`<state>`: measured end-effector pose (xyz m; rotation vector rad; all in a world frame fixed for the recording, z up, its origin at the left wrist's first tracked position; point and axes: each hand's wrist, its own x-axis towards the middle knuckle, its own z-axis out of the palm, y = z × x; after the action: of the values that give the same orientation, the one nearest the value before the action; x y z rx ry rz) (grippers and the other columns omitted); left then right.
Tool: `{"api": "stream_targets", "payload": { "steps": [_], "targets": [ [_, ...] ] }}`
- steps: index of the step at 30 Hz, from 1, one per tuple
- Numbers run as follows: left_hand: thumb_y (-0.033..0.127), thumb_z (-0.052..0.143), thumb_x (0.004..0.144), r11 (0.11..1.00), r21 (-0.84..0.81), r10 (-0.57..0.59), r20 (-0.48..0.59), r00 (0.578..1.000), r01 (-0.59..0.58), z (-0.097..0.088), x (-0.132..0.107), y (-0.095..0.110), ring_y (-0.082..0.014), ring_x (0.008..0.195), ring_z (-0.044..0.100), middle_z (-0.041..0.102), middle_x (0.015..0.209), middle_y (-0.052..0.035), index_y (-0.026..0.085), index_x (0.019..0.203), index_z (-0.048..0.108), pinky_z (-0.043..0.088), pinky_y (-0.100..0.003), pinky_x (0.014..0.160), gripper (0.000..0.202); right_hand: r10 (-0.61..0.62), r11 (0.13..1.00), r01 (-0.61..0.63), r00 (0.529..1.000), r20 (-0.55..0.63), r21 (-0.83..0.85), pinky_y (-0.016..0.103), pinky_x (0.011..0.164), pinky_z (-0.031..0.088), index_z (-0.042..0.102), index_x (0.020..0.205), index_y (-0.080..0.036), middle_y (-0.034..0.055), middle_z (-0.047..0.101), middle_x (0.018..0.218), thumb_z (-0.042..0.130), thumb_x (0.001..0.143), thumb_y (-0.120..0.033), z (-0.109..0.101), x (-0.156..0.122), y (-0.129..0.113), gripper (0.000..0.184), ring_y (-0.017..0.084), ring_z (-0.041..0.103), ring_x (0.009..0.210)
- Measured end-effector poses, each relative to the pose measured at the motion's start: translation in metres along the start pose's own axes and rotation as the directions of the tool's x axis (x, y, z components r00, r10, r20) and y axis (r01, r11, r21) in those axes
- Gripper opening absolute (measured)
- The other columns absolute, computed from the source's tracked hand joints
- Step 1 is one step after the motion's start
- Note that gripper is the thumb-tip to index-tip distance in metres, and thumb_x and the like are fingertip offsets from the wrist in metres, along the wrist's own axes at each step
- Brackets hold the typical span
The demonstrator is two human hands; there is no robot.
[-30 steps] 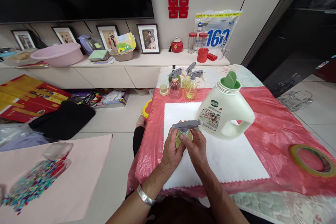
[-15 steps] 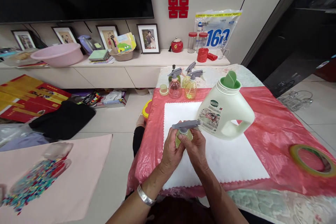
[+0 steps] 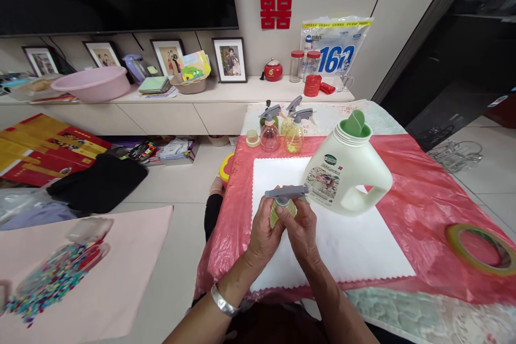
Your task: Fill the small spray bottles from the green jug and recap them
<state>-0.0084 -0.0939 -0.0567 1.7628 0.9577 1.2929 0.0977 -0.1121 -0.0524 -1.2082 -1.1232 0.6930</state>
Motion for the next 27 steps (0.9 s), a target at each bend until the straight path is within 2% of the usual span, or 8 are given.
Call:
{"api": "stream_targets", "payload": {
  "steps": [3,7,13,20,23,27],
  "targets": [
    [0.041,0.053,0.100,1.000,-0.001,0.015,-0.013,1.000,-0.015,-0.0001,-0.0004,0.0004,-0.0265,0.131,0.056,0.061,0.136,-0.0134,0.024,0.141,0.047,0.044,-0.041,0.111,0.046,-0.002,1.000,0.002,1.000,-0.010,0.004,0.037,0.105,0.044,0.069,0.114,-0.018,0.0067,0.061,0.117,0.068,0.091,-0.043,0.0013,0.0001,0.0007,0.034,0.022,0.056,0.114],
    [0.040,0.052,0.100,1.000,0.006,0.015,0.002,1.000,-0.015,-0.0002,-0.0006,0.0005,-0.0256,0.131,0.056,0.060,0.135,-0.0133,0.023,0.140,0.047,0.044,-0.041,0.111,0.044,-0.019,1.000,0.019,0.999,0.032,0.008,0.037,0.105,0.044,0.070,0.116,-0.017,0.0078,0.061,0.119,0.066,0.093,-0.048,-0.0017,0.0006,-0.0043,0.038,0.023,0.056,0.115],
    [0.036,0.053,0.100,0.999,0.045,0.011,-0.005,1.000,-0.011,0.0002,-0.0009,-0.0016,-0.0258,0.131,0.056,0.060,0.136,-0.0139,0.022,0.142,0.045,0.045,-0.042,0.109,0.045,-0.035,0.999,0.035,0.999,0.023,-0.004,0.037,0.107,0.041,0.072,0.114,-0.021,0.0053,0.061,0.119,0.064,0.095,-0.045,-0.0026,0.0004,-0.0058,0.032,0.022,0.055,0.116],
    [0.041,0.052,0.100,0.997,0.071,0.023,-0.008,1.000,-0.022,-0.0009,-0.0032,-0.0063,-0.0275,0.129,0.058,0.060,0.134,-0.0162,0.020,0.139,0.046,0.047,-0.044,0.108,0.045,-0.053,0.999,0.053,0.999,0.005,-0.010,0.035,0.102,0.045,0.070,0.113,-0.019,0.0062,0.062,0.114,0.065,0.094,-0.042,-0.0005,0.0009,-0.0038,0.031,0.021,0.057,0.111],
    [0.041,0.051,0.100,0.997,0.065,0.029,0.000,1.000,-0.029,-0.0011,-0.0026,-0.0058,-0.0274,0.130,0.057,0.061,0.135,-0.0161,0.020,0.139,0.046,0.046,-0.044,0.109,0.044,-0.070,0.997,0.071,0.997,0.037,-0.014,0.036,0.104,0.044,0.069,0.119,-0.020,0.0062,0.061,0.117,0.064,0.095,-0.044,-0.0023,0.0019,-0.0063,0.035,0.022,0.056,0.113],
    [0.041,0.051,0.100,0.998,0.058,0.031,0.005,0.999,-0.032,-0.0010,-0.0002,-0.0023,-0.0267,0.130,0.057,0.061,0.135,-0.0156,0.021,0.140,0.046,0.046,-0.043,0.109,0.045,-0.083,0.996,0.084,0.996,0.033,-0.033,0.037,0.108,0.040,0.071,0.117,-0.020,0.0060,0.061,0.118,0.061,0.096,-0.046,-0.0035,0.0027,-0.0078,0.034,0.022,0.056,0.114]
  ]
}}
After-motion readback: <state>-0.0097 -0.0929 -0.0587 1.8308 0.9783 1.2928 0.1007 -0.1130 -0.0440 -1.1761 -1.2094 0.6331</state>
